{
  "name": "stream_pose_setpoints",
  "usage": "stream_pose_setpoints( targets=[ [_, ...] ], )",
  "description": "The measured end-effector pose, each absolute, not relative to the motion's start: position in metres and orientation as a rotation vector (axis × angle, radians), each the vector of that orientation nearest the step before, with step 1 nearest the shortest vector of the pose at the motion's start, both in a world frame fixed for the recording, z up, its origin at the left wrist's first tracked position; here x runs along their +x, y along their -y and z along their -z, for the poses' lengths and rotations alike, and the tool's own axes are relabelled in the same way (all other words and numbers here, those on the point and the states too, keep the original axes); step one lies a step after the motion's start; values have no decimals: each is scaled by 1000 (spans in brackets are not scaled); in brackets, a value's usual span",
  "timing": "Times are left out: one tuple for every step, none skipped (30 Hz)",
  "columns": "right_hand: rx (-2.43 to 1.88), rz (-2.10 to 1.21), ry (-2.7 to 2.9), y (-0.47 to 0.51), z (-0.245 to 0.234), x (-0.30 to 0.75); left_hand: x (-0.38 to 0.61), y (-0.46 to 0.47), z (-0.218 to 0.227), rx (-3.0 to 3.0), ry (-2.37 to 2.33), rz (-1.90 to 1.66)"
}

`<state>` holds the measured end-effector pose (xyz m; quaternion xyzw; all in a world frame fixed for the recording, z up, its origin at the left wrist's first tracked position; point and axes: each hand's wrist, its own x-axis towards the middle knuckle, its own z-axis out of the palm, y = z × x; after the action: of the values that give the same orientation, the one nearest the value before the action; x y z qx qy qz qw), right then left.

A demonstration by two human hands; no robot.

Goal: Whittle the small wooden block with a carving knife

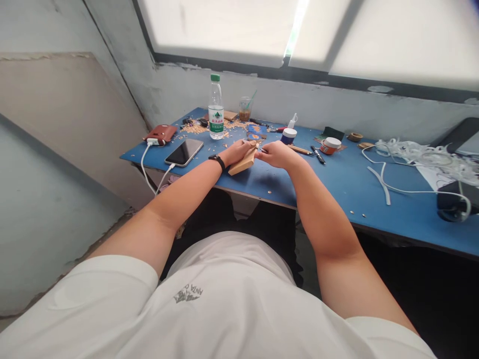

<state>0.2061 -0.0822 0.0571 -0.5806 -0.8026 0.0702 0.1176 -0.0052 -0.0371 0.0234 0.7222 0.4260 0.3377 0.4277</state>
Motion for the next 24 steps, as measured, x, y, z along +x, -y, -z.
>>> stream_pose_setpoints(
  targets=[
    [-1713,-178,2344,81,-57,206,-5,37,-23,1801,-1077,-849],
    [-1729,-147,2338,81,-56,205,-5,36,-23,1799,-1085,-848],
    [-1748,-115,2330,81,-56,204,-5,35,-23,1798,-1089,-845],
    [-1768,-84,2322,81,-55,203,-5,33,-23,1800,-1086,-841],
    [-1790,-56,2316,81,-55,202,-6,32,-23,1806,-1076,-837],
    [-1811,-33,2313,81,-55,200,-6,30,-22,1814,-1062,-837],
    [-1832,-15,2311,81,-55,199,-6,29,-22,1825,-1049,-837],
    [-1855,-3,2308,81,-55,198,-7,27,-21,1836,-1040,-838],
    [-1880,6,2302,82,-55,196,-7,26,-21,1847,-1037,-843],
    [-1901,13,2294,82,-55,195,-6,24,-20,1858,-1040,-848],
    [-1916,21,2288,82,-55,195,-6,23,-20,1869,-1044,-850],
    [-1926,29,2285,83,-55,194,-6,21,-19,1878,-1044,-852],
    [-1933,35,2284,83,-55,194,-6,19,-18,1886,-1038,-853],
    [-1942,34,2283,83,-55,194,-6,18,-17,1889,-1022,-860],
    [-1955,27,2280,83,-56,195,-7,16,-16,1890,-1004,-869],
    [-1974,14,2275,83,-56,195,-7,14,-14,1890,-988,-882],
    [-1993,1,2270,82,-56,196,-8,13,-13,1893,-978,-895],
    [-2009,-11,2267,82,-56,197,-8,11,-11,1898,-981,-909],
    [-2015,-20,2270,82,-57,198,-8,10,-10,1901,-994,-922],
    [-2007,-26,2281,82,-57,199,-8,9,-8,1900,-1007,-933],
    [-1984,-30,2301,82,-57,199,-8,8,-7,1896,-1014,-940],
    [-1947,-34,2326,83,-58,199,-8,7,-5,1887,-1012,-944],
    [-1899,-38,2357,84,-58,199,-8,7,-4,1874,-1000,-939],
    [-1844,-39,2389,86,-58,199,-8,7,-3,1856,-983,-929]
  ],
)
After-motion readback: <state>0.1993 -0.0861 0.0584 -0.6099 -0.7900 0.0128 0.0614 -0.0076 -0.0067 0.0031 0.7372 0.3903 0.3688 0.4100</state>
